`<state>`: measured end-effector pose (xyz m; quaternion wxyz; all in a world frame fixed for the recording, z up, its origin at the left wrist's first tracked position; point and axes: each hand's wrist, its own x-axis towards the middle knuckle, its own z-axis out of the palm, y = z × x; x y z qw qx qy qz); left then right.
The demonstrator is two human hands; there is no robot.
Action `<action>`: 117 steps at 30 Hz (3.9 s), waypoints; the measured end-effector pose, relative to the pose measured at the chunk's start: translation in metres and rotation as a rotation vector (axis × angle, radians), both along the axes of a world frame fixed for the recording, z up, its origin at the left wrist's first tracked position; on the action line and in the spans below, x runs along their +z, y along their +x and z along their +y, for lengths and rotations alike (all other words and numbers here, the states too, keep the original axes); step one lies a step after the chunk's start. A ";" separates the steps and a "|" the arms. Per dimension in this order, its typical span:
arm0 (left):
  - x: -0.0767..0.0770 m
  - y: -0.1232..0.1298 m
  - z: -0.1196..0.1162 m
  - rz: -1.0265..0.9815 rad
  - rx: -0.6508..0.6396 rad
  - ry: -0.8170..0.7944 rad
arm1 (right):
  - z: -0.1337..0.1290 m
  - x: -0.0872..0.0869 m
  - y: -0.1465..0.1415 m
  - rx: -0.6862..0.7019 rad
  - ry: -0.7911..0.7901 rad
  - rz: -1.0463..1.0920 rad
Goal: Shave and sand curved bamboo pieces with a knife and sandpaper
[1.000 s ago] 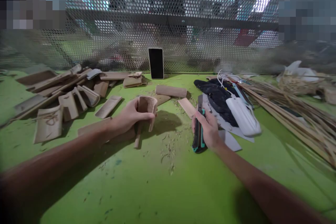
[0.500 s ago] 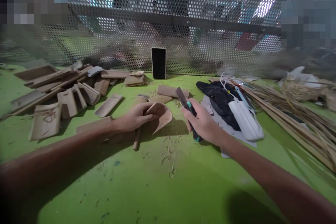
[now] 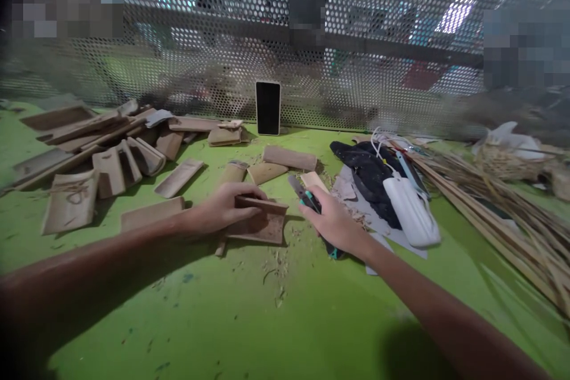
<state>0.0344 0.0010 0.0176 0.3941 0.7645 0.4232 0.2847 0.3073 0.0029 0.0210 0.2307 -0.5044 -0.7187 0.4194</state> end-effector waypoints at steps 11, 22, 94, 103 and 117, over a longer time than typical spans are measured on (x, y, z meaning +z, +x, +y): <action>-0.006 -0.005 0.006 -0.058 0.113 0.007 | 0.000 0.000 -0.002 0.031 -0.072 -0.028; -0.005 -0.007 0.012 -0.148 0.202 -0.114 | 0.008 -0.021 0.006 0.027 -0.048 0.003; -0.019 -0.013 0.018 -0.289 0.116 -0.216 | -0.003 -0.029 0.009 -0.004 -0.038 0.022; -0.018 -0.010 0.019 -0.290 0.140 -0.211 | -0.003 -0.026 0.006 -0.005 -0.006 0.022; -0.017 -0.010 0.016 -0.326 0.159 -0.208 | -0.003 -0.024 0.005 0.002 0.013 0.013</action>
